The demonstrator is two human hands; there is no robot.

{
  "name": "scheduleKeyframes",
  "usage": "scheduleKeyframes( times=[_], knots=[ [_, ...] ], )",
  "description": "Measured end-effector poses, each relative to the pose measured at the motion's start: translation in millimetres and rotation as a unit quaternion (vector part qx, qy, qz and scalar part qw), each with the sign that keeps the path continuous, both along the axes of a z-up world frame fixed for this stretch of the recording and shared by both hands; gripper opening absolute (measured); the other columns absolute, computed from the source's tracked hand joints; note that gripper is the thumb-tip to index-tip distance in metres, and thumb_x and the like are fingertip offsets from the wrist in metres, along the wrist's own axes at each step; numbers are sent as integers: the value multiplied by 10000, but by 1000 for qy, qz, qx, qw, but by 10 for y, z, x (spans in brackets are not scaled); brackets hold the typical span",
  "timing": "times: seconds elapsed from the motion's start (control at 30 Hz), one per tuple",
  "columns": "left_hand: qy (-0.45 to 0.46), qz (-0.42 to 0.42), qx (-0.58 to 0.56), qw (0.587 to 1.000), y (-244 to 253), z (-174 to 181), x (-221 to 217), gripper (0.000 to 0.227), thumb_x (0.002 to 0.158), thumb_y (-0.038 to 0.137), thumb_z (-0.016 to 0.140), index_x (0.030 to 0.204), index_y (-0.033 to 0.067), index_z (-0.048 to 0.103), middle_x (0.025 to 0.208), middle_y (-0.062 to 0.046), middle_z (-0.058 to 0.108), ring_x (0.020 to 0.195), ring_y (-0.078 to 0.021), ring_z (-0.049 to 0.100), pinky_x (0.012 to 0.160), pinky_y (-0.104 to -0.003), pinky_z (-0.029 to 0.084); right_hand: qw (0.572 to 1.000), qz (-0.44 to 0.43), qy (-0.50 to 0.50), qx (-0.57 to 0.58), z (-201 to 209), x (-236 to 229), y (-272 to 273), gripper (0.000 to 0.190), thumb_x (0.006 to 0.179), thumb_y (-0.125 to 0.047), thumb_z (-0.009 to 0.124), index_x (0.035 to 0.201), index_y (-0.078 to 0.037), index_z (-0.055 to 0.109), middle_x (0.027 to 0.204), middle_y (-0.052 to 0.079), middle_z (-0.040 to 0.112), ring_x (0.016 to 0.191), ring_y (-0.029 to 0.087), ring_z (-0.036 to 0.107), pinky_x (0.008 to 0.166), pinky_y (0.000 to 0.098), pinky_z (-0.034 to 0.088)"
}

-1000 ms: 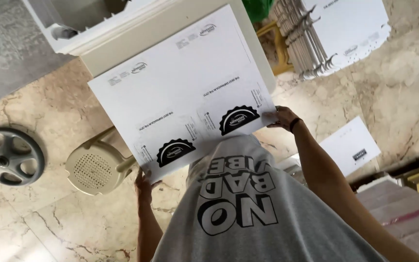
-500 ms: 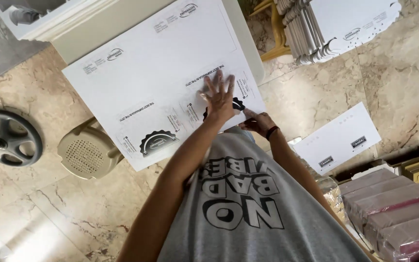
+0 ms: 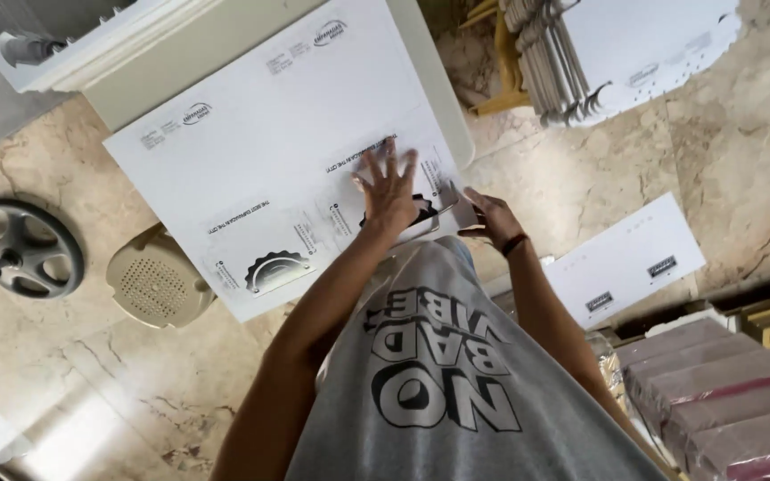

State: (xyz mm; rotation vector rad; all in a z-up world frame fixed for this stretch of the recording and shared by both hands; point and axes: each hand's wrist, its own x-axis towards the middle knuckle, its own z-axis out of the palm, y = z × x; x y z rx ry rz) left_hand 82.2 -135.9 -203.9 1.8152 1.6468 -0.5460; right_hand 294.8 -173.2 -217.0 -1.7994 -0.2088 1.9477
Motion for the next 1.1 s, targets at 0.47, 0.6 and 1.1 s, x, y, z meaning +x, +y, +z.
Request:
scheduleKeyframes(
  times=[0.47,0.6,1.1],
  knots=[
    [2,115,16,993,479,96,70,1295,729,-22,848,1677,251,9,1668,-270,-156,1404,-713,-116,932,-884,330,804,537,-203,152,144,-507,679,791,898,-663,637,491,16,619,539,217,633,627,467,656,710,521,485],
    [-39,136,19,990,612,-19,-159,901,890,190,781,1638,226,281,1691,-247,33,1458,-651,49,1032,-795,384,904,414,-106,-4,192,-383,1022,666,879,-615,760,1108,0,642,1050,181,755,827,256,758,641,350,626],
    [-14,348,0,937,967,-309,-120,1236,858,473,850,1652,247,-70,1627,-298,-272,1367,-760,-120,794,-925,322,967,221,-85,-99,-427,-754,1450,652,1052,-556,336,792,-43,644,555,40,416,404,220,472,418,386,390]
  ],
)
